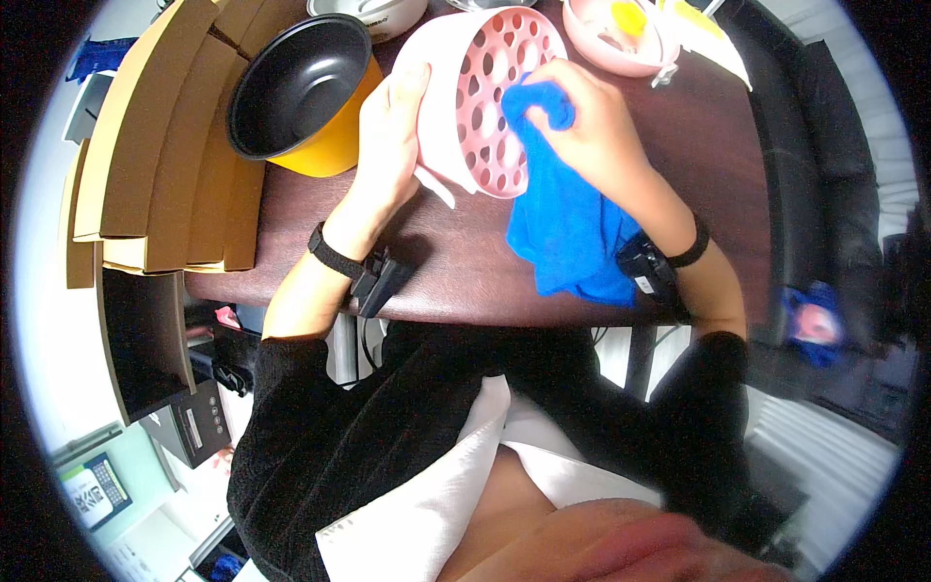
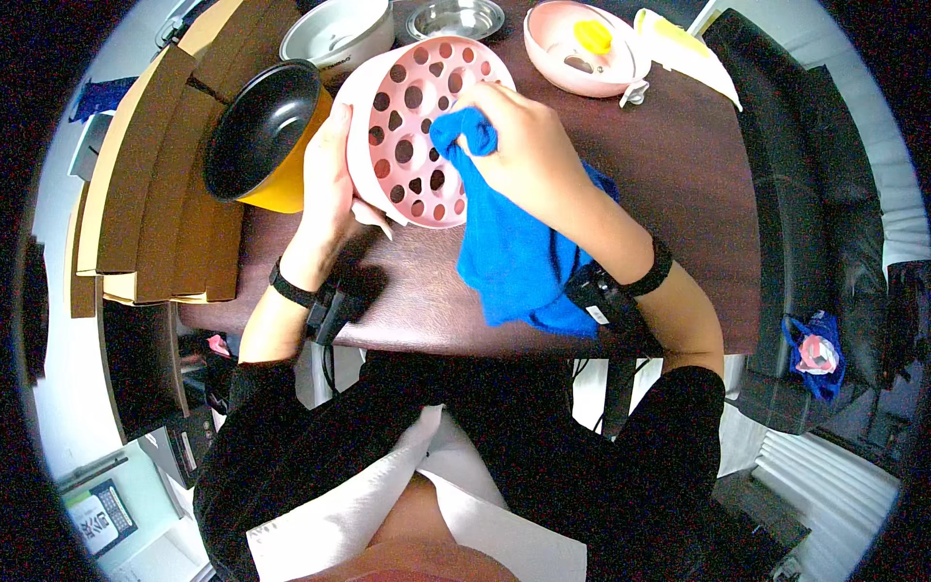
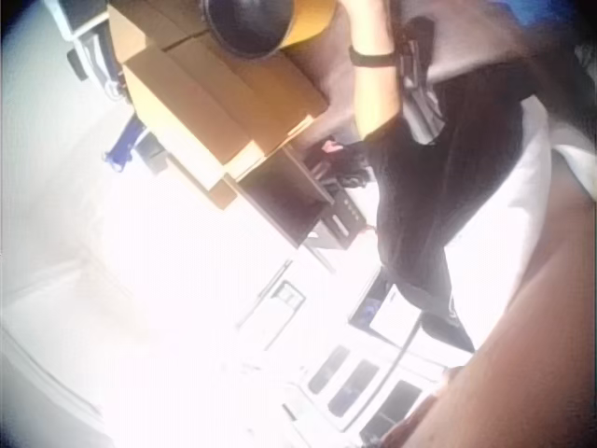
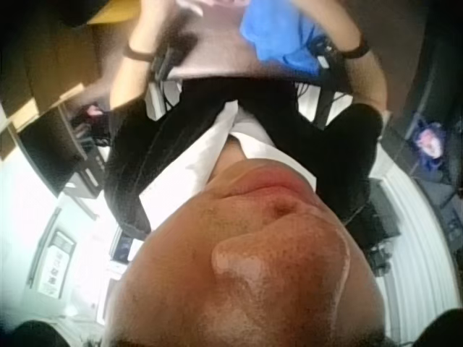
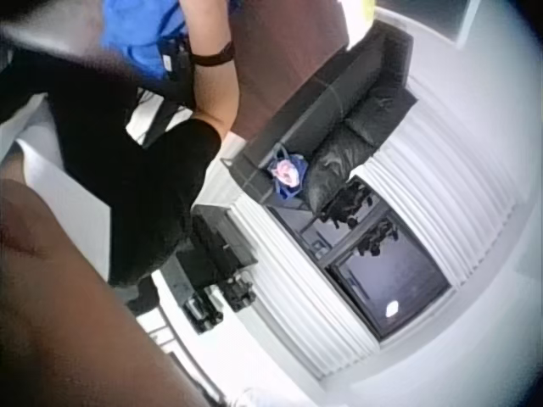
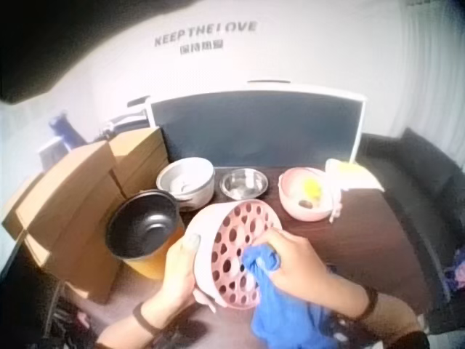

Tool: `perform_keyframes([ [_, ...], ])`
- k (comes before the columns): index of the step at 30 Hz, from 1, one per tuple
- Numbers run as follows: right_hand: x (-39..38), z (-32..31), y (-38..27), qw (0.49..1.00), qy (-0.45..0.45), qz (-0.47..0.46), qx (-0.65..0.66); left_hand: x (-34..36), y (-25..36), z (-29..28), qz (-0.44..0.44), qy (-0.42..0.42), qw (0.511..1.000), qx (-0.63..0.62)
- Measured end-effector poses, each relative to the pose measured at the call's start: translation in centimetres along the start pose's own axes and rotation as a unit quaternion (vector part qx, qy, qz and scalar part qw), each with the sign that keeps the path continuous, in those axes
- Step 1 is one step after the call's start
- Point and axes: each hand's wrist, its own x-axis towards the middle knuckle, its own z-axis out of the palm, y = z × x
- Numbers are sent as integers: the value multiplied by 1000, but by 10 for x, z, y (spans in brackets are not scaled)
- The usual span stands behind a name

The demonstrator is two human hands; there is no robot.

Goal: The person wipes a pink perforated steamer basket and a metal bowl with a blue cloth. The person handles each item individually, wiping the interior and exterior surfaces before placing them back on the table.

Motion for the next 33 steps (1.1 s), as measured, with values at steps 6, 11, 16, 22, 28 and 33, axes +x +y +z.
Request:
perform_keyframes([
  [6, -8, 15, 2, 984, 73, 121, 109, -2, 1, 2, 10, 0, 1000, 14],
  [11, -8, 4, -21, 970, 23, -150, -191, 4, -1, -6, 2, 9, 998, 55],
  [16, -2, -7, -8, 942, -28, -248, -223, -1, 5, -1, 4, 5, 998, 66],
  [22, -1, -7, -9, 959, -4, -220, -178, 1, 6, 0, -8, 17, 998, 55],
  [28, -6, -8, -12, 991, 33, -119, -54, -2, 5, 0, 3, 6, 997, 77],
  [33, -10, -7, -12, 978, 95, 8, -185, -2, 4, -1, -4, -6, 998, 57],
])
